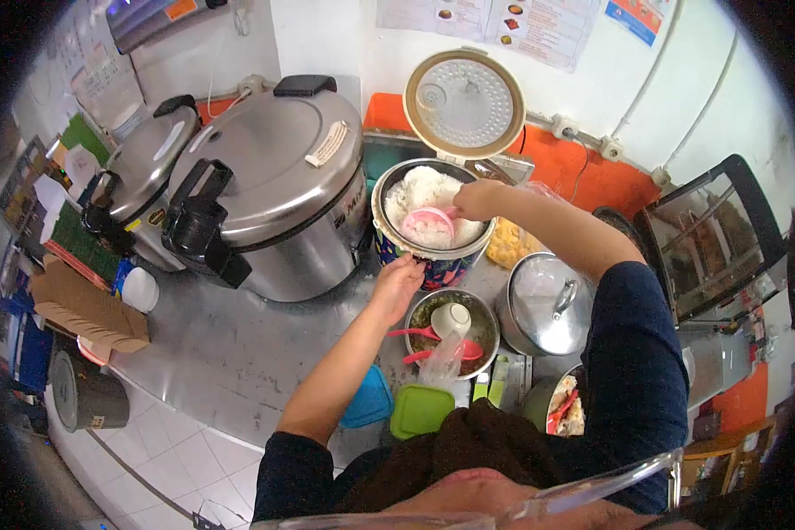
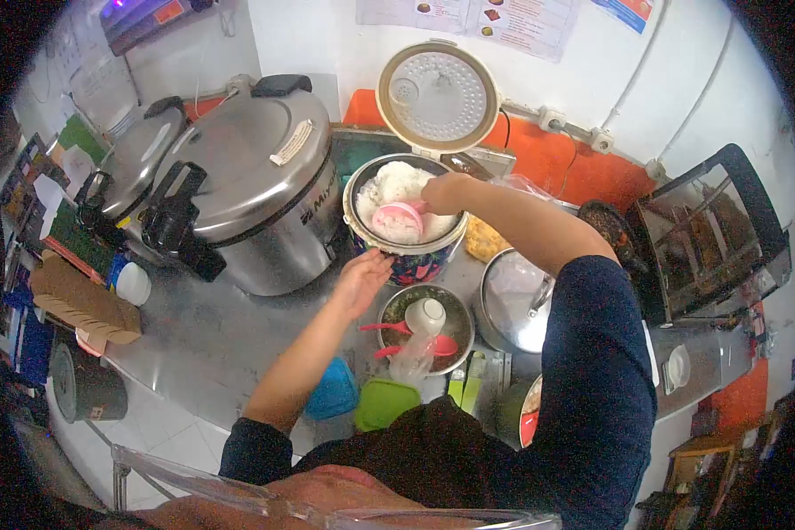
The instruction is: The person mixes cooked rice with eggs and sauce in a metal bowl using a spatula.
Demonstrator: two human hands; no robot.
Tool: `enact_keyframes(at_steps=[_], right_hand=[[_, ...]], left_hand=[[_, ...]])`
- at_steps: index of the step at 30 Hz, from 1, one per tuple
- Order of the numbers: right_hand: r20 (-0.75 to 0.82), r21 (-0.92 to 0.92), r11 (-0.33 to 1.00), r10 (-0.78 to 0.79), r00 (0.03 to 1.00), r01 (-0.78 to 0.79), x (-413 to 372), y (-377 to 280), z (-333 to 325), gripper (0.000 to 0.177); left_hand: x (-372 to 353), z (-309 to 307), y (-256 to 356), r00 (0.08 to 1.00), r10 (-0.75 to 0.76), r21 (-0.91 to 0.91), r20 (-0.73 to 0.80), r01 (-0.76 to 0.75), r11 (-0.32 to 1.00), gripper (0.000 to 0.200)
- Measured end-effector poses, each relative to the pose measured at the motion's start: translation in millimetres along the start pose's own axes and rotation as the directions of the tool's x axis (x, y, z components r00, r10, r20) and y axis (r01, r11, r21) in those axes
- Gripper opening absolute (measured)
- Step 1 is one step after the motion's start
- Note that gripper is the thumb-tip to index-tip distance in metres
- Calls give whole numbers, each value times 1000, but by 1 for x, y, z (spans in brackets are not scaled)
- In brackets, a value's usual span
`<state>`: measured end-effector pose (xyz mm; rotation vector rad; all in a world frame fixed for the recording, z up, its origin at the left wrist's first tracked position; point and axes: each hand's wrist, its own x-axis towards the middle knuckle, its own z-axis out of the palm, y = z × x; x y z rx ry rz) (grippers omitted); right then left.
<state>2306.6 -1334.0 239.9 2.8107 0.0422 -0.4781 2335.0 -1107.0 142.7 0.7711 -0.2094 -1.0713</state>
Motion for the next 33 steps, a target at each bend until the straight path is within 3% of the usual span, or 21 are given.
enact_keyframes(at_steps=[2, 4, 6, 8, 9, 10, 11, 12, 15, 17, 19, 21, 23, 24, 25, 26, 27, 28, 30, 31, 33], right_hand=[[29, 58, 998, -5, 1000, 3, -2, 10, -1, 43], [159, 307, 948, 36, 987, -84, -2, 24, 1, 46], [206, 435, 880, 106, 973, -188, -9, 32, 3, 47], [259, 553, 778, 179, 949, -298, -23, 34, 4, 48], [259, 728, 613, 169, 951, -307, -31, 33, 5, 47], [253, 862, 410, 163, 954, -298, -39, 30, 6, 46], [260, 901, 303, 200, 945, -311, -45, 27, 7, 43], [265, 903, 284, 218, 939, -321, -51, 24, 9, 43], [186, 977, 24, 378, 907, -210, -76, 15, 14, 39], [179, 981, -8, 431, 884, -195, -113, 3, 5, 39], [187, 975, 14, 476, 859, -220, -160, -11, -5, 40], [235, 968, -42, 491, 839, -247, -219, -32, -10, 39], [299, 950, -74, 501, 812, -305, -279, -56, -2, 38], [333, 934, -68, 517, 788, -351, -310, -69, 5, 39], [409, 905, -134, 534, 740, -404, -341, -85, 12, 38], [479, 871, -196, 545, 688, -450, -370, -101, 19, 37], [513, 847, -230, 592, 622, -480, -396, -119, 26, 34], [542, 822, -260, 631, 555, -508, -418, -136, 33, 31], [609, 707, -330, 735, 300, -626, -445, -171, 50, 29], [423, 720, -177, 878, 224, -671, -457, -193, 82, 28], [344, 698, -221, 938, 48, -681, -449, -228, 113, 26]], left_hand=[[0, -5, -1, 1000, -22, 9, 7, 22, 1000, 56], [-10, 0, 13, 996, -90, 124, -4, 90, 988, 55], [-26, 13, 31, 978, -199, 408, -57, 205, 889, 45], [-40, 37, 56, 976, -89, 638, 200, -60, 768, 32], [-42, 51, 74, 944, -84, 677, 318, -164, 718, 30], [-40, 62, 88, 927, -34, 634, 374, -229, 738, 26], [-37, 80, 103, 903, 67, 626, 425, -346, 699, 23], [-27, 96, 116, 839, 175, 546, 515, -479, 687, 21], [21, 137, 148, 757, 408, 730, 511, -632, 259, 23], [79, 149, 158, 583, 521, 731, 623, -672, -122, 37], [132, 165, 168, 478, 479, 665, 736, -643, -381, 55], [188, 172, 173, 479, 441, 647, 759, -474, -597, 70], [212, 182, 175, 576, 516, 760, 635, -343, -552, 83], [252, 173, 185, 547, 541, 767, 639, -400, -502, 88], [264, 174, 189, 564, 583, 808, 584, -468, -358, 90], [279, 174, 198, 640, 593, 873, 488, -352, -338, 92], [330, 157, 212, 638, 608, 871, 472, -445, -209, 87], [353, 152, 216, 653, 573, 858, 495, -470, -205, 87], [356, 135, 234, 553, 445, 707, 704, -495, -505, 62], [346, 134, 238, 497, 363, 599, 788, -485, -636, 53], [310, 148, 239, 518, 424, 670, 743, -583, -460, 56]])
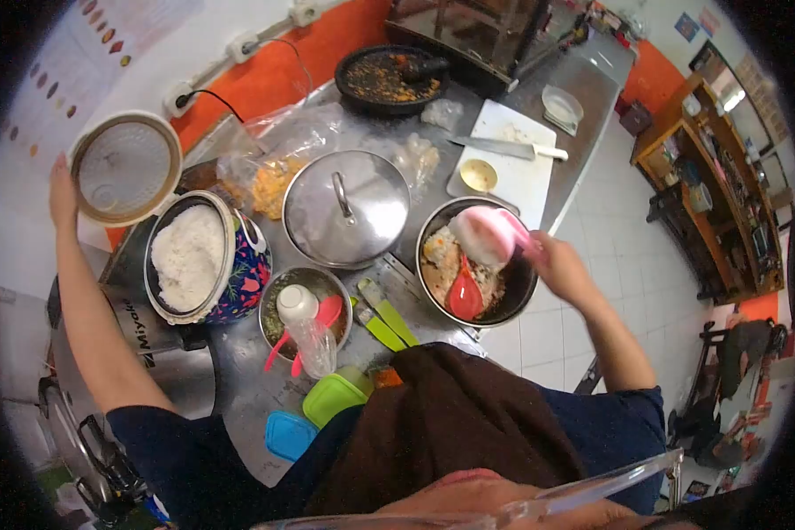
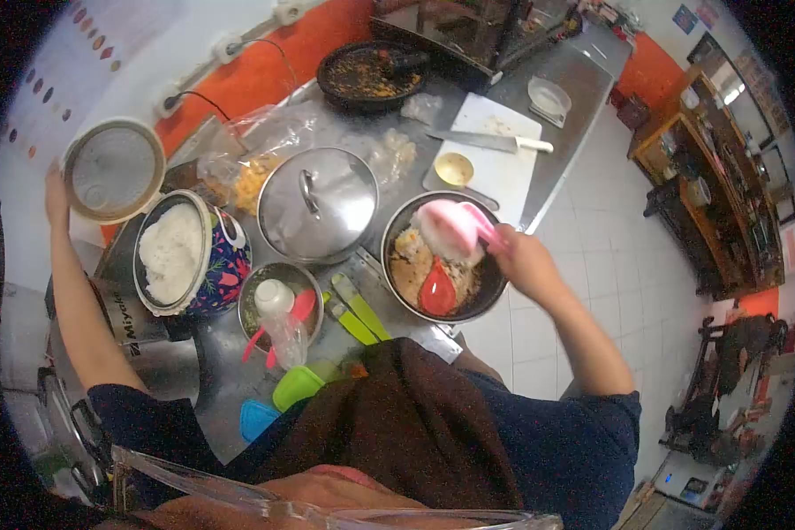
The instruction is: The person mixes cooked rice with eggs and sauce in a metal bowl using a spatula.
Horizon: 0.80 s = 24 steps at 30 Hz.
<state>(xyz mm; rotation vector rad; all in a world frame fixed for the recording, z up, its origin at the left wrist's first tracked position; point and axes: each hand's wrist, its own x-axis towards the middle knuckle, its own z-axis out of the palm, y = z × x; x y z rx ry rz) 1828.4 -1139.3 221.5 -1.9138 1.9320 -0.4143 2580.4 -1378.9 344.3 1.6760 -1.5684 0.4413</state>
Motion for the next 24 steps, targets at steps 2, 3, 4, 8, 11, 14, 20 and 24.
enact_keyframes(at_steps=[2, 3, 4, 8, 11, 14, 20, 24], right_hand=[[-132, 40, 992, -113, 985, 119, -6, 25, 41, 33], [-102, 69, 992, -100, 990, 108, -8, 32, 53, 39], [-99, 32, 997, -65, 993, 68, -7, 35, 62, 39], [-203, 230, 972, 11, 979, 37, -4, 31, 61, 38], [-169, 203, 971, -96, 981, 129, -5, 34, 46, 35], [179, 660, 737, 32, 983, -144, 19, 17, 38, 30], [110, 964, 261, -548, 829, 44, 83, -160, 58, 34], [-55, 989, 69, -646, 761, 130, 140, -278, 110, 36]], left_hand=[[-15, -38, 51, 988, -133, 32, 78, 130, 991, 57], [-21, -56, 67, 952, -275, 78, 134, 267, 961, 58], [-23, -69, 67, 952, -272, 86, 138, 262, 961, 58], [-77, -130, 112, 891, -292, 36, 347, 299, 954, 58], [-155, -183, 204, 960, -136, 23, 247, 134, 991, 51], [-236, -234, 265, 972, -2, 90, 235, -20, 996, 38], [-383, -287, 343, 971, 235, -200, 42, -222, 954, 37], [-498, -284, 336, 952, -110, -483, -285, -44, 875, 36]])
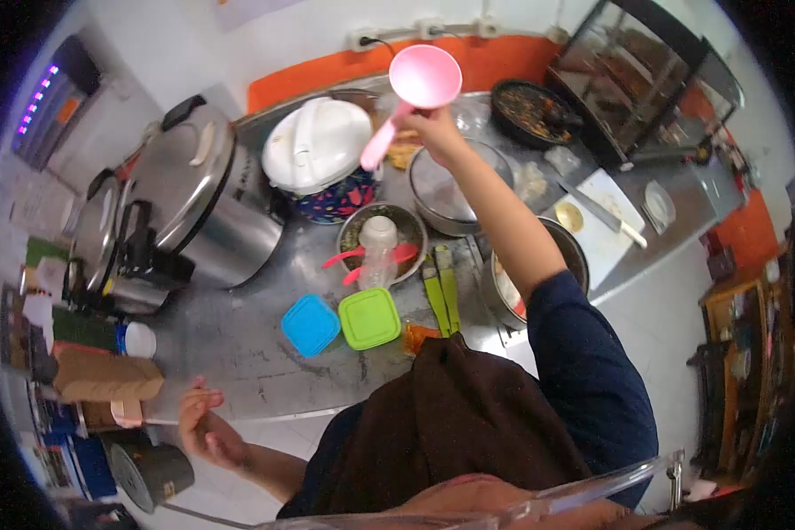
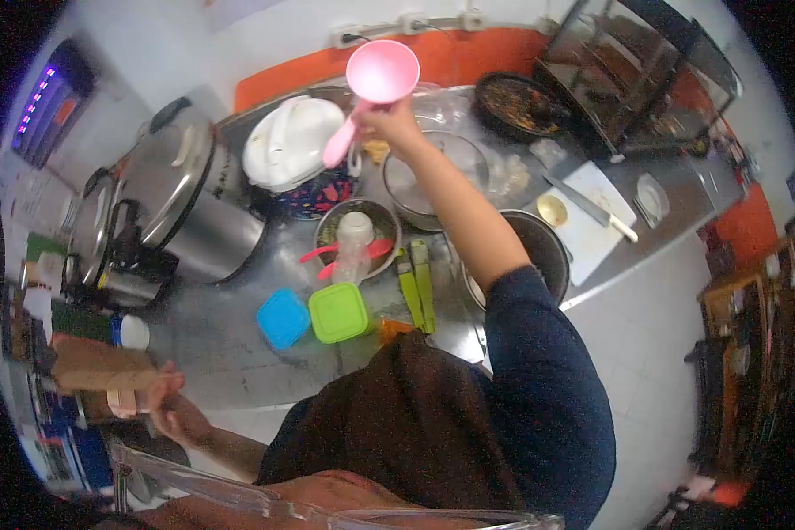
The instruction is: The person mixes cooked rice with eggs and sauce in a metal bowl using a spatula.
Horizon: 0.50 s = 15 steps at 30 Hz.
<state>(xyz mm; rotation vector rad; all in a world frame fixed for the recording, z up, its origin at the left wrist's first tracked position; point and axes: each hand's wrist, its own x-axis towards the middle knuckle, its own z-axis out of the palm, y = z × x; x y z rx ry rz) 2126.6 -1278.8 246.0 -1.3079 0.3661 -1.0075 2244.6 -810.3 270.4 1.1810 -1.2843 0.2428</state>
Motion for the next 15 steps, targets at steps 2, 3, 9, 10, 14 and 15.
enact_keyframes(at_steps=[2, 3, 9, 10, 14, 15], right_hand=[[-179, -7, 990, -140, 974, 142, 39, 28, 26, 48], [-283, -79, 965, -263, 923, 251, 62, 57, 31, 51], [-482, -451, 889, -170, 860, -77, 76, 120, 55, 57], [-480, -451, 887, -143, 865, -103, 83, 138, 47, 57], [-265, -205, 959, 138, 954, -196, 55, 130, 22, 43], [-223, -248, 924, 238, 946, -291, 33, 93, 25, 45]], left_hand=[[-48, -1, 2, 974, -123, -4, -191, 124, 992, 34], [-69, -3, 3, 919, -304, 29, -250, 320, 947, 32], [-95, 2, 35, 738, -623, 198, -260, 672, 713, 28], [-95, 6, 36, 742, -627, 173, -237, 668, 724, 28], [-95, 41, 19, 701, -713, 41, 26, 712, 701, 15], [-95, 59, 12, 626, -772, 50, 107, 772, 633, 13]])
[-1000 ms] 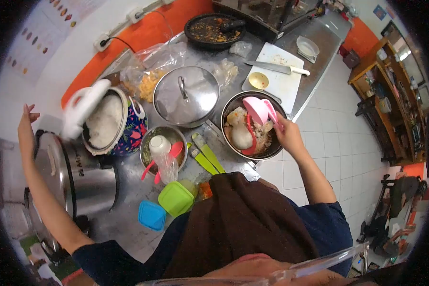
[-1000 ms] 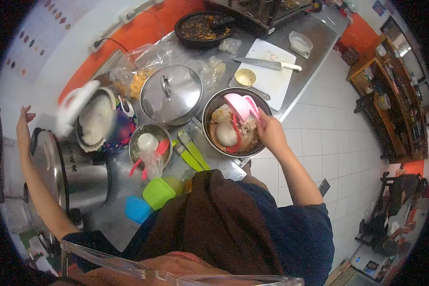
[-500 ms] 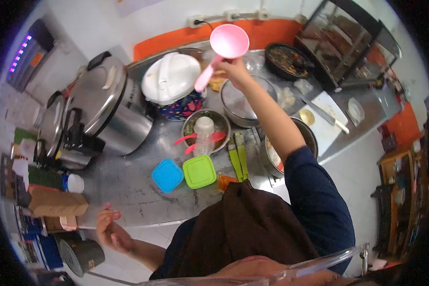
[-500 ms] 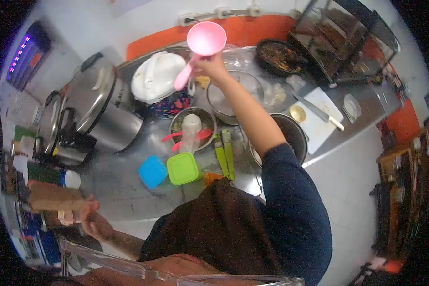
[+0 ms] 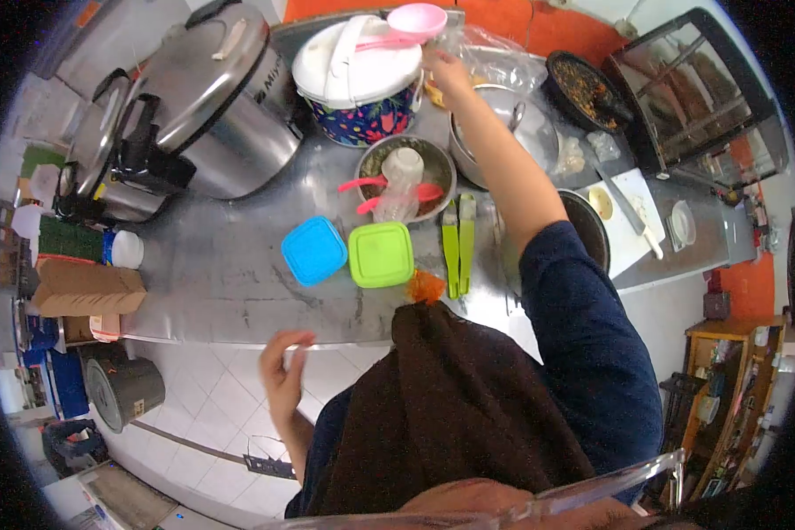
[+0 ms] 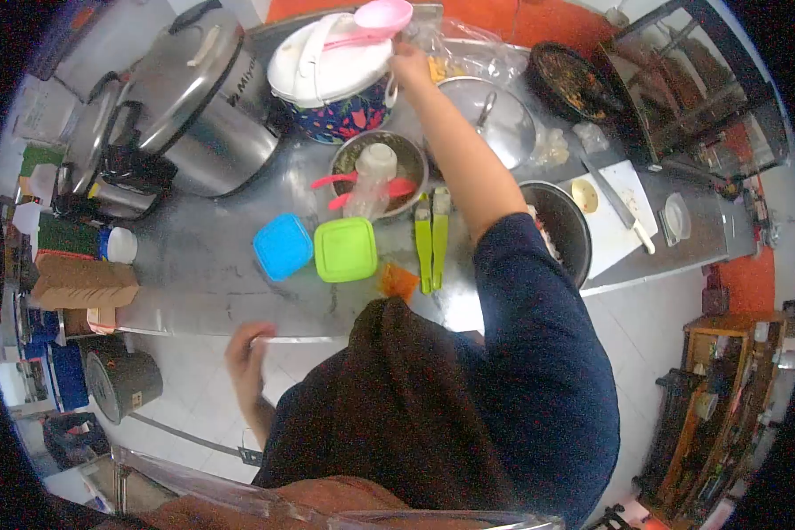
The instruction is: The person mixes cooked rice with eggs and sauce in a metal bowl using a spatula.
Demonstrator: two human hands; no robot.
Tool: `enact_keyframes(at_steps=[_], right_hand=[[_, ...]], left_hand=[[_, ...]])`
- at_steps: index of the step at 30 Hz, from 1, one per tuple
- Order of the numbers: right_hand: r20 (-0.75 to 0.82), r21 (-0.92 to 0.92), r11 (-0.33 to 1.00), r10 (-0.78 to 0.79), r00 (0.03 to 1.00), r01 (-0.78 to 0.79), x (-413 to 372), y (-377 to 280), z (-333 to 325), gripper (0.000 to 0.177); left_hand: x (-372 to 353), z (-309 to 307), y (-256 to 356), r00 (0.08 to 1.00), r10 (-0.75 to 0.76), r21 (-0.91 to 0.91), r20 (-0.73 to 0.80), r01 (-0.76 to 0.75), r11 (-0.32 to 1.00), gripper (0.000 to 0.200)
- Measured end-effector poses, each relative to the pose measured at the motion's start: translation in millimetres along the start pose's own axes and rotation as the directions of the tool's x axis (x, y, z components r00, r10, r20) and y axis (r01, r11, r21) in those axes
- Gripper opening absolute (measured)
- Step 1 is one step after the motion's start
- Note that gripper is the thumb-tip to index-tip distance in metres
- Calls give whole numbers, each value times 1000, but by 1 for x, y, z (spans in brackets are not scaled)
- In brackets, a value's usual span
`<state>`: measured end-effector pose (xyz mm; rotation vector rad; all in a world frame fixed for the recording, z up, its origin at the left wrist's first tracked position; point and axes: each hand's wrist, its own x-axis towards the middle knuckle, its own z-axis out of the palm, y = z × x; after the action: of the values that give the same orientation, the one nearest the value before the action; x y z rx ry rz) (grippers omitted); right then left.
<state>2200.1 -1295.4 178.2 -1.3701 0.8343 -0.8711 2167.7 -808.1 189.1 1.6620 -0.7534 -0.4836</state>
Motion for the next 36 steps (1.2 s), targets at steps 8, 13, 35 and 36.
enact_keyframes(at_steps=[8, 13, 35, 36], right_hand=[[316, -21, 965, -243, 917, 262, -185, -95, -174, 29], [-30, -142, 950, -285, 958, 278, -239, -74, -341, 24], [289, -841, 496, 71, 955, 218, -252, 120, -432, 23], [268, -829, 530, 100, 958, 177, -253, 118, -436, 25]], left_hand=[[0, 178, -155, 992, 123, 724, -5, -81, 685, 37], [1, 203, -185, 976, 43, 479, -213, 65, 875, 25], [-85, 327, 7, 981, -187, -950, 54, 108, 292, 21], [-85, 339, 17, 981, -188, -951, 39, 94, 294, 21]])
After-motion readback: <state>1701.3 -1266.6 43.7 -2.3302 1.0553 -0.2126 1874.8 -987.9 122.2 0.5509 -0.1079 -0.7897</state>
